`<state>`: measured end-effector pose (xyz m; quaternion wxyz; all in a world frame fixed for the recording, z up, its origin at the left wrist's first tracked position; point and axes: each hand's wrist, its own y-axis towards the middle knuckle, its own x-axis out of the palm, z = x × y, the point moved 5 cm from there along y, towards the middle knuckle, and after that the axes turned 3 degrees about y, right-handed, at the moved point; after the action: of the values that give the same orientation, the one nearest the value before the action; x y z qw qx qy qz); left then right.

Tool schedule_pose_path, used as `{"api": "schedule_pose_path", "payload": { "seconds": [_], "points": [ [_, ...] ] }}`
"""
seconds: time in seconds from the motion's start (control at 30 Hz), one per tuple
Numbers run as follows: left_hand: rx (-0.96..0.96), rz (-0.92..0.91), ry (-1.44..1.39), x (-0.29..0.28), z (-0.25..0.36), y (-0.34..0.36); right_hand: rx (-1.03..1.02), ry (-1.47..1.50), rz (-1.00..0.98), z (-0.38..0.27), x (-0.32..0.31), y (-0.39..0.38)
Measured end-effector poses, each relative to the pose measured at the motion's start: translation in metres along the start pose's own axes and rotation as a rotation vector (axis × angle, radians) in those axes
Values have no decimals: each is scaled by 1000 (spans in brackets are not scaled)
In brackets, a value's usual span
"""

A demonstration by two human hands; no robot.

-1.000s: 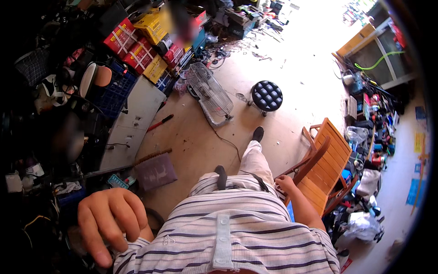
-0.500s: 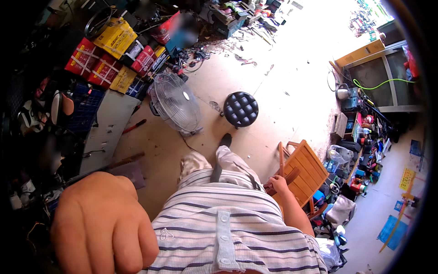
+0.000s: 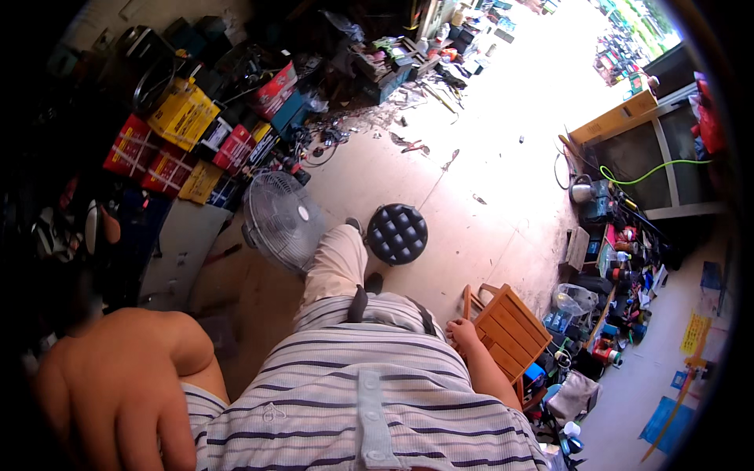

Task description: The person strips and cuts several wires using pliers, searches through cluttered shelves of parts, and places a black plastic component into a storage bin.

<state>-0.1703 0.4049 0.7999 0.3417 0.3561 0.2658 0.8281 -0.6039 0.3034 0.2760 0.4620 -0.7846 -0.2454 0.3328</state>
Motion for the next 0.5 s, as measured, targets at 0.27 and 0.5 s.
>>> {"api": "schedule_pose_path", "payload": {
  "seconds": [0.27,0.5],
  "points": [
    [-62,-278,225,-95,40,-14,-89,-383,118,-14,-13,110],
    [-246,432,300,-240,89,-118,-85,-347,-26,-226,14,137]
  ]
}}
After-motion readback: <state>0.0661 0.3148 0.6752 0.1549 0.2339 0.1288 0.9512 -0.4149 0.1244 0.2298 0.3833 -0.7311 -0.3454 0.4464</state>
